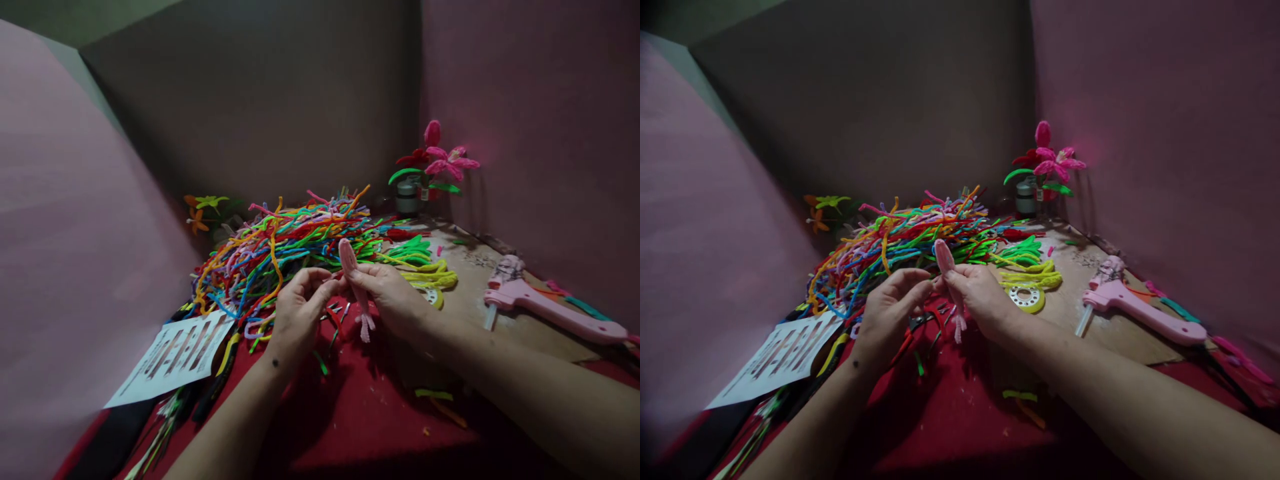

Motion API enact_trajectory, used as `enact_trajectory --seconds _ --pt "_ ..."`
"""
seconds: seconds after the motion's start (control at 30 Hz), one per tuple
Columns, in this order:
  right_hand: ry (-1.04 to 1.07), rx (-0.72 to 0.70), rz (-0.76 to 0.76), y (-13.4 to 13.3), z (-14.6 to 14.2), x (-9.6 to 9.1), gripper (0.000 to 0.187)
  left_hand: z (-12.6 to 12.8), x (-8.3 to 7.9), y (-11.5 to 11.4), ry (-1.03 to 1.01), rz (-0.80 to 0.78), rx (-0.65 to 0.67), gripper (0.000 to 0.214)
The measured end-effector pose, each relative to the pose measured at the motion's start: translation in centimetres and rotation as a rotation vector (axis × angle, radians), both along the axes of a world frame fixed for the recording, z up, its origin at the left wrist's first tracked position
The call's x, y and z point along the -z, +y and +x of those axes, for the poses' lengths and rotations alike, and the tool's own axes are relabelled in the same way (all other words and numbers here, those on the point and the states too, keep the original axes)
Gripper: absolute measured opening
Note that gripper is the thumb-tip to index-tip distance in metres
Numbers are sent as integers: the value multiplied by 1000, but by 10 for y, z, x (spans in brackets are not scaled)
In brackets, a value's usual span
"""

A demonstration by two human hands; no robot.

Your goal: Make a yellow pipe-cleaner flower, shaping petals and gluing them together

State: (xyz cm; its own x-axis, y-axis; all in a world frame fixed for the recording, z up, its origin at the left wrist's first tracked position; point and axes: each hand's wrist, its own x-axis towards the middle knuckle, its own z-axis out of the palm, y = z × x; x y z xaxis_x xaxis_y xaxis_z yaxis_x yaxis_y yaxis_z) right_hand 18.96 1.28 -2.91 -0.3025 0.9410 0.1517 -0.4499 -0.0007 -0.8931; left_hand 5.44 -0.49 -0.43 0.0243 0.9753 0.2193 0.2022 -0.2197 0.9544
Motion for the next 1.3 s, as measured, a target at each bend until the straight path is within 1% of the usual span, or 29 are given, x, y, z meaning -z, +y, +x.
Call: enact_trajectory --seconds 0.07,0.13,0.2,0.3,0.4,0.47,0.6,0.73,0.8,0.9,1.0,1.07,1.13,1.2,1.3 --pt "-18 -95 -36 -3 -2 0 23 -4 -2 1 -108 -60 70 28" --pt "-64 -200 -77 -7 -3 1 25 -7 -2 2 -199 -119 186 30" --pt "-129 -245 -101 -10 -4 1 26 -9 -1 4 -267 -166 276 28" --pt "-172 -295 -108 -12 -5 -1 30 -12 0 6 -313 -234 349 21" --pt "-140 -369 -88 -12 -4 0 32 -15 1 8 -311 -239 379 15" --pt "-107 -390 -77 -10 -3 3 31 -16 1 9 -296 -225 375 13" --pt "-64 -390 -70 -7 -4 7 26 -18 3 10 -256 -225 350 15" --pt "-43 -400 -98 -6 -4 7 29 -17 0 9 -241 -216 321 15" --pt "-57 -398 -119 -7 -4 6 30 -17 -1 9 -217 -197 298 15" --pt "-106 -382 -117 -7 -4 7 27 -15 -3 7 -138 -168 236 17" --pt "-177 -342 -106 -7 -4 8 25 -13 -3 5 -73 -132 182 17" --pt "-213 -310 -92 -8 -4 8 26 -12 -3 5 -64 -116 173 18" --pt "-211 -288 -93 -9 -5 7 26 -11 -3 5 -79 -124 169 17" --pt "-168 -286 -94 -11 -6 6 27 -11 -2 6 -107 -164 171 16" --pt "-151 -298 -91 -12 -8 5 30 -14 0 8 -106 -226 207 18"
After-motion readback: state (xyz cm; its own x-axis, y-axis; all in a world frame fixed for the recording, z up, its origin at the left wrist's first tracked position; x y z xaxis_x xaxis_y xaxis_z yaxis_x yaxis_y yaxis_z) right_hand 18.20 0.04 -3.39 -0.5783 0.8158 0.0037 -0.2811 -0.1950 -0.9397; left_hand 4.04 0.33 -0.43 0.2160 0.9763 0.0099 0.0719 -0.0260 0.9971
